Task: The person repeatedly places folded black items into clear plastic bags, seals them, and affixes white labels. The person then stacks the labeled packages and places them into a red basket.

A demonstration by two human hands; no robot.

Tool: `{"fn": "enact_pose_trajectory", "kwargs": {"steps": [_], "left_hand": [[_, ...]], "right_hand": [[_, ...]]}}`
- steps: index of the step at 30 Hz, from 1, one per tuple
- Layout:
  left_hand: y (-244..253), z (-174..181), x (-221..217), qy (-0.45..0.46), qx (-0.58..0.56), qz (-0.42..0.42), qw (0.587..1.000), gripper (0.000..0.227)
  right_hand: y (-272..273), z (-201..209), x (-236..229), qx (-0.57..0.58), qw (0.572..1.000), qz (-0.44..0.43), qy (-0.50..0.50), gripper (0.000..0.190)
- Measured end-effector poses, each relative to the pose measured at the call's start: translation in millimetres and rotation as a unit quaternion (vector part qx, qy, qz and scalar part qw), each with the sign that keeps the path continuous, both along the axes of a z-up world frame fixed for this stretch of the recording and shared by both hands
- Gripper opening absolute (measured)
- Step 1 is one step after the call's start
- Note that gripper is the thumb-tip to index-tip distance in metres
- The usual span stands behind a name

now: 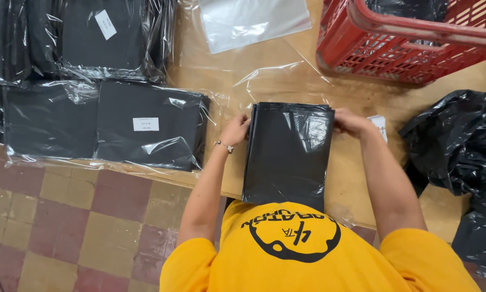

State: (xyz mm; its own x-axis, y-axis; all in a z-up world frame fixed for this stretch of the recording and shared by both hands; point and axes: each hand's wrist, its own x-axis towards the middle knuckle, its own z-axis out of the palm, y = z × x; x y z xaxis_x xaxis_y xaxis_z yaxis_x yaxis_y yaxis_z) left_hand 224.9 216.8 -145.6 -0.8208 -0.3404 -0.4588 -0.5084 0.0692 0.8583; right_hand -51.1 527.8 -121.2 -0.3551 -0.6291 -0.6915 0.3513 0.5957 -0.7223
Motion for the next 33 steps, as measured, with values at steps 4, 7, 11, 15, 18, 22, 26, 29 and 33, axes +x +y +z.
{"fn": "enact_pose_trajectory", "kwargs": {"steps": [4, 7, 11, 15, 18, 22, 26, 29, 33], "left_hand": [[0, 48, 1, 0.013, -0.167, 0.006, 0.986, 0.027], [-3, 58, -6, 0.067, -0.089, 0.059, 0.992, 0.023], [-20, 59, -18, 0.007, -0.032, 0.051, 0.998, 0.051], [-28, 110, -26, -0.034, 0.044, 0.007, 0.998, 0.05], [-32, 94, -39, -0.031, 0.01, 0.019, 0.999, 0.028], [-22, 65, -56, -0.119, -0.292, -0.051, 0.948, 0.027], [20, 77, -32, -0.036, -0.507, -0.016, 0.861, 0.035], [28, 66, -15, 0.098, -0.609, 0.015, 0.787, 0.045], [28, 57, 8, 0.156, -0.665, 0.003, 0.731, 0.036]], "right_hand": [[23, -36, 30, -0.062, 0.972, -0.211, 0.082, 0.028], [21, -4, 58, -0.121, 0.951, -0.269, 0.089, 0.034], [24, -7, 50, -0.128, 0.964, -0.226, 0.056, 0.024], [3, 58, 61, -0.107, 0.97, -0.204, 0.079, 0.034], [-4, 64, 57, -0.087, 0.971, -0.2, 0.098, 0.041], [-10, 66, 59, -0.066, 0.965, -0.228, 0.111, 0.046], [-22, 90, 80, -0.043, 0.947, -0.288, 0.135, 0.045], [-5, 2, 55, -0.066, 0.896, -0.292, 0.328, 0.051], [-8, 7, 80, -0.108, 0.812, -0.268, 0.507, 0.056]]}}
